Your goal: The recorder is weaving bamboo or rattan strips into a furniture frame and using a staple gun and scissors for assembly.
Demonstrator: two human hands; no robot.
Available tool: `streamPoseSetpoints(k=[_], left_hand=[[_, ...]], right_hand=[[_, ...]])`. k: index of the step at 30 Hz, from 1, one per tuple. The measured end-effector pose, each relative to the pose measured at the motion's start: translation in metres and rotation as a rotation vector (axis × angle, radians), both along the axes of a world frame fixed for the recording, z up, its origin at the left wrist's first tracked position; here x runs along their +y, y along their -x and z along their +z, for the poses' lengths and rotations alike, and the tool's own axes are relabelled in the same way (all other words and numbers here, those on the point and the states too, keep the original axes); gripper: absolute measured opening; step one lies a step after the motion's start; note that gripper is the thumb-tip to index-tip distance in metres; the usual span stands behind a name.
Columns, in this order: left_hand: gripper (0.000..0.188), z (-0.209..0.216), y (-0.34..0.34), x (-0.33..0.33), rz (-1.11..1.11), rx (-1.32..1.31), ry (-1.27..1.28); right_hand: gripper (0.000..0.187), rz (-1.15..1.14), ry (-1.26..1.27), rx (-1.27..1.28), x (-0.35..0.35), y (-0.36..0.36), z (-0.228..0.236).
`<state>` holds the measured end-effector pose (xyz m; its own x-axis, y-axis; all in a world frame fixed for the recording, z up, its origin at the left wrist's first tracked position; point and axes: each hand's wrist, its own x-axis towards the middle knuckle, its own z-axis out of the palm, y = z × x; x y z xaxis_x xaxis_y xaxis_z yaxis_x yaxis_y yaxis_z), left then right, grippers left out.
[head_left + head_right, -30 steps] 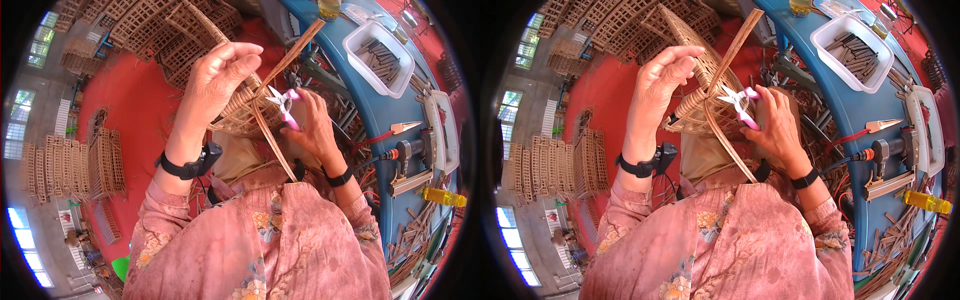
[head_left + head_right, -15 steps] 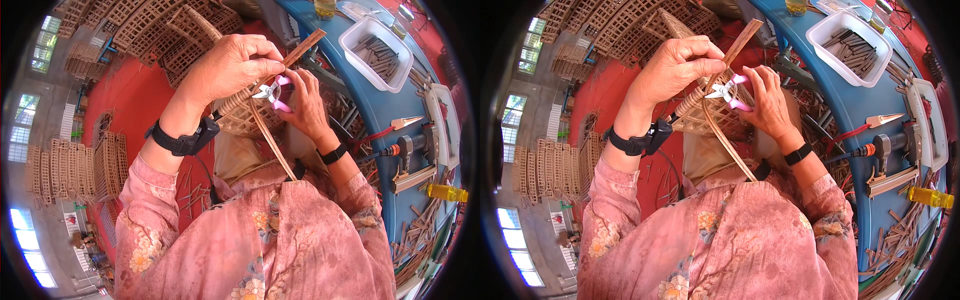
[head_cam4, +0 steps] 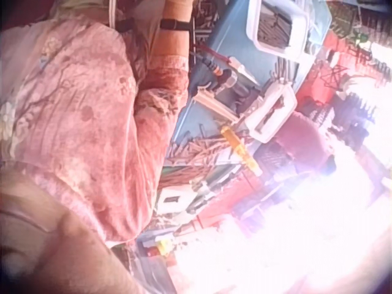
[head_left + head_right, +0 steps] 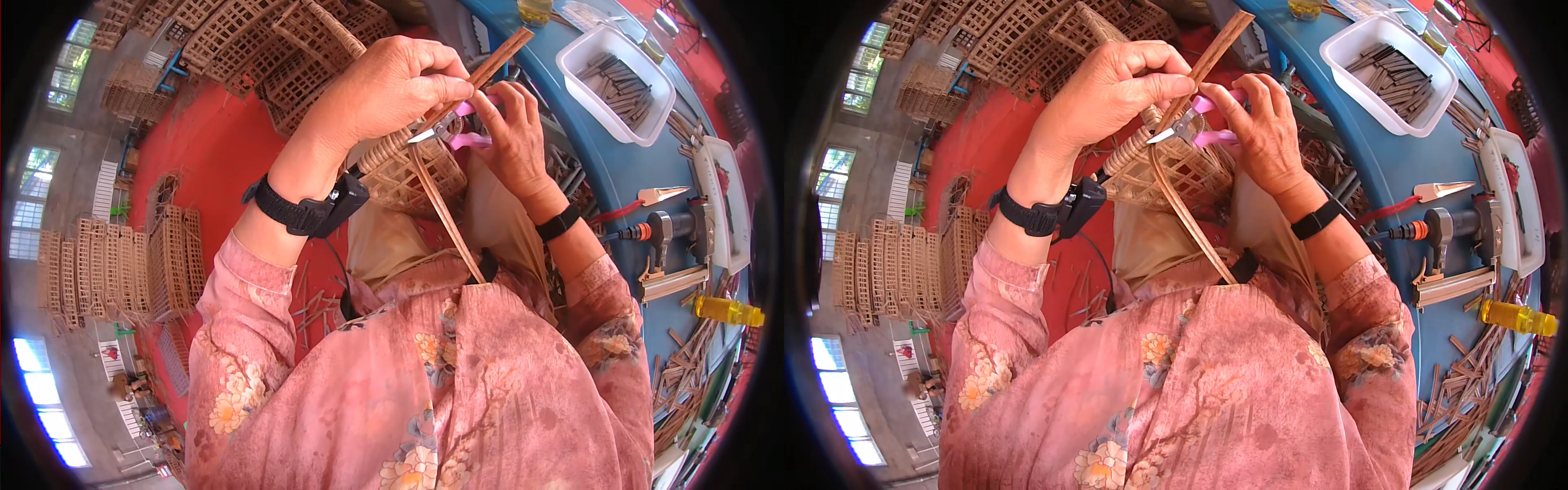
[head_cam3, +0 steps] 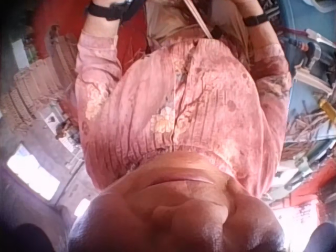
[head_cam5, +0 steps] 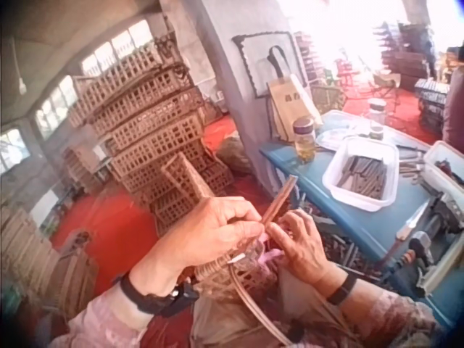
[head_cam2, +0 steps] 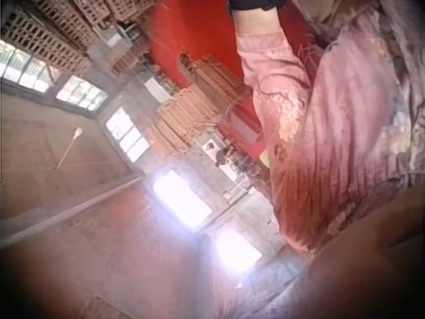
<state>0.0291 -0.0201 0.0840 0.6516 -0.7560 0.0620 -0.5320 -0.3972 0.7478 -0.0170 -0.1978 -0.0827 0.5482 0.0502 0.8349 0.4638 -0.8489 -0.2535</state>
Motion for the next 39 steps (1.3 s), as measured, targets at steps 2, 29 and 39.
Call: streamPoseSetpoints(k=[2,29,39], left_hand=[[0.015,-0.002,0.001,-0.001,0.002,-0.015,0.006],[0.047,-0.079,0.055,0.034,0.692,-0.372,-0.063],[0.044,-0.086,0.042,0.026,0.534,-0.494,-0.104]], right_hand=[[0.066,-0.025,0.03,-0.013,-0.002,-0.001,0.0],[0.045,0.568,-1.972,0.565,-0.057,0.115,0.044],[0.044,-0.176,-1.243,0.379,-0.17,0.132,0.068]])
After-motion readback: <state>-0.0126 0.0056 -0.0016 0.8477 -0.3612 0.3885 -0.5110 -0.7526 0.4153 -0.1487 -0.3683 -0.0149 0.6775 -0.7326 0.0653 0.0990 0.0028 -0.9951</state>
